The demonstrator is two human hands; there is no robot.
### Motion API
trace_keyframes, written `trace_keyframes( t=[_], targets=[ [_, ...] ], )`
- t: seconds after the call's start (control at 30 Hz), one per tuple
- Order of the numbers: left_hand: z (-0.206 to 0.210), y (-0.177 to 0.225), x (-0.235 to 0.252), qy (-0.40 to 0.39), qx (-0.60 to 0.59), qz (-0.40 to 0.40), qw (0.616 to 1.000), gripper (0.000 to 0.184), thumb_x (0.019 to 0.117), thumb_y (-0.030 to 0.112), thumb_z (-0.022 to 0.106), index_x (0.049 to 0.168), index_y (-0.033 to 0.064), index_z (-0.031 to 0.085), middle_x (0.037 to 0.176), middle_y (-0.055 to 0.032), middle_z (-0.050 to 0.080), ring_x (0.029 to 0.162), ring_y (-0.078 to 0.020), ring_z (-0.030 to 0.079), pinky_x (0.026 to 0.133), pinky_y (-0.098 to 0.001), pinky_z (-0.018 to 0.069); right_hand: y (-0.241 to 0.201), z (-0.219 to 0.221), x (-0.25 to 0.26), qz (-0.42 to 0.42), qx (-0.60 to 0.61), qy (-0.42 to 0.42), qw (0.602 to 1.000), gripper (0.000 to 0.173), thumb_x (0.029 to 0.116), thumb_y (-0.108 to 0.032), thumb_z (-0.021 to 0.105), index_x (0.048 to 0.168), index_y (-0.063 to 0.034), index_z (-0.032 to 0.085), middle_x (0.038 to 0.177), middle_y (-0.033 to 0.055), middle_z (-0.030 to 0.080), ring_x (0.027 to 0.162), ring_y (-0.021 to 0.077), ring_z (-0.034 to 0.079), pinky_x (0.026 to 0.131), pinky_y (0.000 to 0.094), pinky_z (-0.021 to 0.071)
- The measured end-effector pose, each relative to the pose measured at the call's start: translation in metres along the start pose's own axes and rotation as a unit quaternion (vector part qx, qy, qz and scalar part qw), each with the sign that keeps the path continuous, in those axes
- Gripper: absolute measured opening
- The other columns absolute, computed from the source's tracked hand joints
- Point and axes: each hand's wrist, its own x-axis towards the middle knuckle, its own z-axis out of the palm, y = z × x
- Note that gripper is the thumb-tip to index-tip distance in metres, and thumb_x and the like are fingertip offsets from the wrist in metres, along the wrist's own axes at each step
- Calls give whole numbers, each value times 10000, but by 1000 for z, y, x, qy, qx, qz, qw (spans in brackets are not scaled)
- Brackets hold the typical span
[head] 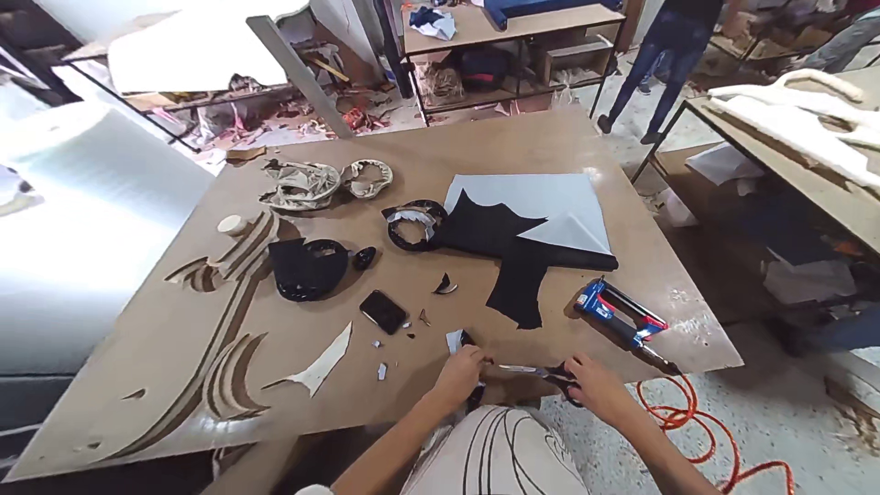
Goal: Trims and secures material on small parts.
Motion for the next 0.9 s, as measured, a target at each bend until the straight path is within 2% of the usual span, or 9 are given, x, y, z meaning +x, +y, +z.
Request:
trace_keyframes(
  t=[0.07, 0.17, 0.23, 0.43, 0.57, 0.63, 0.7, 0.8, 0.9],
  targets=[
    [-2, 1, 0, -6, -19, -14, 1000, 270, 1050, 170, 531, 1210, 82, 729, 1254, -96, 712, 1208, -227, 663, 1082, -426, 509, 0, -9, 0, -16, -13, 2, 1000, 412, 908, -303, 757, 1253, -99, 664, 1305, 175, 608, 1130, 361, 648, 894, 542, 572],
    [0, 3, -1, -3, -45, -19, 999, 265, 1050, 171, 538, 1211, 62, 718, 1241, -106, 711, 1163, -229, 683, 1062, -434, 526, -7, -18, -1, -42, -67, 16, 997, 633, 770, -475, 814, 1251, -101, 644, 1308, 160, 600, 1209, 360, 592, 949, 553, 534],
    [3, 5, -3, 2, -44, -11, 999, 264, 1050, 171, 537, 1203, 57, 719, 1232, -111, 714, 1157, -228, 686, 1055, -430, 529, -12, -20, 1, -51, -97, 13, 994, 679, 741, -510, 813, 1257, -106, 638, 1315, 156, 592, 1239, 363, 570, 969, 553, 519],
    [-5, 9, 1, -60, -26, 14, 998, 305, 1048, 222, 525, 1265, 74, 681, 1284, -103, 683, 1183, -213, 665, 1072, -403, 514, -21, -29, -1, -58, -98, -11, 993, 522, 839, -371, 791, 1248, -81, 647, 1301, 176, 590, 1181, 374, 600, 917, 554, 543],
    [-10, 3, 0, -70, -36, 42, 996, 301, 1057, 212, 520, 1266, 60, 674, 1278, -113, 681, 1182, -218, 665, 1075, -403, 511, -22, -42, -10, -37, -86, -26, 995, 370, 941, -275, 716, 1242, -69, 654, 1271, 190, 615, 1133, 382, 638, 884, 550, 565],
    [-11, 3, 0, -75, -42, 41, 995, 290, 1056, 194, 517, 1263, 60, 669, 1268, -113, 684, 1177, -223, 668, 1073, -413, 514, -25, -51, -16, -16, -76, -35, 996, 357, 969, -251, 684, 1270, -65, 639, 1291, 200, 607, 1136, 390, 639, 887, 564, 562],
    [-9, 1, 1, -71, -49, 38, 996, 277, 1052, 175, 520, 1253, 56, 669, 1252, -121, 690, 1160, -232, 676, 1061, -421, 522, -26, -56, -20, -14, -66, -29, 997, 421, 934, -290, 718, 1275, -59, 634, 1296, 200, 602, 1148, 389, 628, 892, 572, 554],
    [-2, -3, 0, -42, -59, 46, 996, 253, 1041, 147, 525, 1221, 55, 678, 1218, -121, 700, 1127, -223, 688, 1037, -413, 540, -31, -57, -23, -29, -97, 4, 995, 612, 791, -476, 778, 1236, -82, 634, 1267, 160, 608, 1164, 360, 608, 891, 556, 549],
    [7, -6, -2, -7, -41, 67, 997, 267, 1053, 160, 508, 1220, 57, 688, 1230, -121, 700, 1156, -229, 681, 1048, -413, 535, -39, -54, -22, -34, -123, 1, 992, 647, 780, -490, 790, 1249, -75, 631, 1277, 162, 597, 1187, 367, 589, 920, 558, 534]
  ],
)
